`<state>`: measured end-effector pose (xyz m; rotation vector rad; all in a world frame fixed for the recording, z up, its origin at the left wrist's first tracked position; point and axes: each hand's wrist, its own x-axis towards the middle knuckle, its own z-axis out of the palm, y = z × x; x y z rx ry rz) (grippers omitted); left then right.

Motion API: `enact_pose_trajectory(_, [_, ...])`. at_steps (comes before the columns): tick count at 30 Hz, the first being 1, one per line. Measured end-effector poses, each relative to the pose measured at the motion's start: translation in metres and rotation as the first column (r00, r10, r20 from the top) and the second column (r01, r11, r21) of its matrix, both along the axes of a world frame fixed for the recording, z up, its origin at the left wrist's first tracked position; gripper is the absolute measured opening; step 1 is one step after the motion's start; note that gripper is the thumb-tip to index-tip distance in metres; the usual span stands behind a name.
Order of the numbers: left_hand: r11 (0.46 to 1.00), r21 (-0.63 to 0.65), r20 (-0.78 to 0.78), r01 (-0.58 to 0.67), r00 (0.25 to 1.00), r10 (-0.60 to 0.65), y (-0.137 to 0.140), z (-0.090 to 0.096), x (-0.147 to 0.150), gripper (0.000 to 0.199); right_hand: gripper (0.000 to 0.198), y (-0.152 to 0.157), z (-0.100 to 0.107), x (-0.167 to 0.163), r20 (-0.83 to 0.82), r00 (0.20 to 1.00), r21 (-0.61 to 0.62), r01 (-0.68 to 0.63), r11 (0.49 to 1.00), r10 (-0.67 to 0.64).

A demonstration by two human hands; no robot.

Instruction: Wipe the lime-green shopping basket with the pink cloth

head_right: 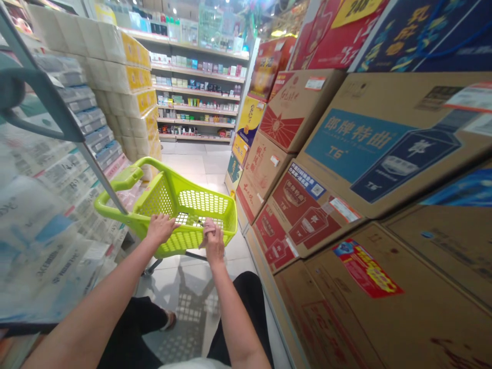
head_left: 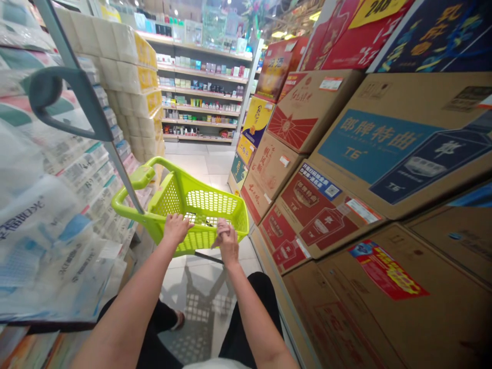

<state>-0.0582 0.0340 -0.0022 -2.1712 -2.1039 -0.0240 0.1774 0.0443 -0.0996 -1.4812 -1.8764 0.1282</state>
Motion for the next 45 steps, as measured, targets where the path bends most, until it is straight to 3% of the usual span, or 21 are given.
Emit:
enact_pose_trajectory(4, [1.000,-0.011,-0.003,-0.006,1.000,0.006,-0.002,0.001,-0.002,0.049,0.035,0.008,-0.002,0.035,-0.138,0.938,0.011,0.321,0.947,-0.317])
enact_pose_trajectory(6, [1.000,-0.016,-0.004,-0.009,1.000,0.009,-0.001,0.001,-0.002,0.050,0.037,0.007,-0.005,0.030,-0.162,0.917,0.010,0.371,0.929,-0.364])
enact_pose_trajectory(8, [1.000,-0.019,-0.006,-0.011,1.000,0.011,0.001,0.002,-0.002,0.049,0.039,0.000,-0.006,0.009,-0.140,0.937,0.031,0.327,0.944,-0.320])
enact_pose_trajectory(10, [1.000,-0.019,-0.009,-0.014,1.000,0.014,0.002,0.003,-0.002,0.048,0.043,-0.008,-0.006,-0.013,-0.077,0.979,0.055,0.196,0.979,-0.191])
enact_pose_trajectory(13, [1.000,-0.019,-0.014,-0.016,1.000,0.016,0.001,0.004,-0.004,0.047,0.038,-0.012,0.000,-0.020,-0.017,0.999,0.025,0.047,0.999,-0.046])
enact_pose_trajectory(16, [1.000,-0.020,-0.016,-0.021,1.000,0.021,-0.002,0.004,-0.005,0.047,0.023,-0.002,0.007,0.008,-0.050,0.992,-0.018,0.118,0.993,-0.119])
enact_pose_trajectory(19, [0.999,-0.024,-0.011,-0.032,0.999,0.032,-0.002,0.004,-0.003,0.047,0.022,0.009,0.010,0.032,-0.068,0.975,-0.029,0.212,0.977,-0.214])
enact_pose_trajectory(22, [0.999,-0.030,-0.005,-0.042,0.999,0.041,0.001,0.005,-0.002,0.046,0.027,0.006,0.005,0.020,-0.064,0.957,-0.038,0.283,0.958,-0.285])
enact_pose_trajectory(25, [0.999,-0.033,-0.004,-0.044,0.999,0.043,0.004,0.005,-0.002,0.046,0.039,-0.006,-0.004,-0.006,-0.013,0.985,-0.007,0.169,0.986,-0.169])
enact_pose_trajectory(28, [0.999,-0.029,-0.010,-0.041,0.999,0.041,0.003,0.005,-0.003,0.047,0.040,-0.012,-0.011,-0.005,0.012,1.000,0.001,0.015,1.000,-0.015])
enact_pose_trajectory(29, [0.999,-0.027,-0.012,-0.042,0.999,0.041,0.002,0.004,-0.002,0.047,0.039,-0.011,-0.012,0.003,-0.025,0.999,-0.009,0.045,0.999,-0.045])
enact_pose_trajectory(32, [0.999,-0.023,-0.013,-0.048,0.999,0.048,0.000,0.004,0.000,0.046,0.035,-0.002,-0.016,0.031,-0.201,0.933,-0.062,0.292,0.954,-0.299])
enact_pose_trajectory(35, [0.998,-0.020,-0.011,-0.054,0.998,0.054,0.001,0.003,0.005,0.047,0.036,0.002,-0.018,0.029,-0.278,0.863,-0.093,0.413,0.906,-0.421])
enact_pose_trajectory(37, [0.998,-0.016,-0.011,-0.057,0.998,0.057,0.002,0.004,0.008,0.048,0.036,-0.003,-0.021,0.010,-0.285,0.876,-0.078,0.385,0.920,-0.391])
enact_pose_trajectory(41, [0.998,-0.005,-0.016,-0.063,0.998,0.063,0.003,0.005,0.012,0.047,0.036,-0.019,-0.028,-0.020,-0.264,0.954,-0.038,0.139,0.990,-0.144])
enact_pose_trajectory(43, [0.998,0.000,-0.023,-0.062,0.998,0.062,0.001,0.005,0.013,0.047,0.037,-0.019,-0.031,-0.013,-0.271,0.950,-0.037,0.155,0.987,-0.159])
enact_pose_trajectory(45, [0.998,0.002,-0.029,-0.059,0.998,0.059,-0.002,0.005,0.015,0.048,0.037,-0.012,-0.032,0.006,-0.290,0.923,-0.046,0.251,0.967,-0.253])
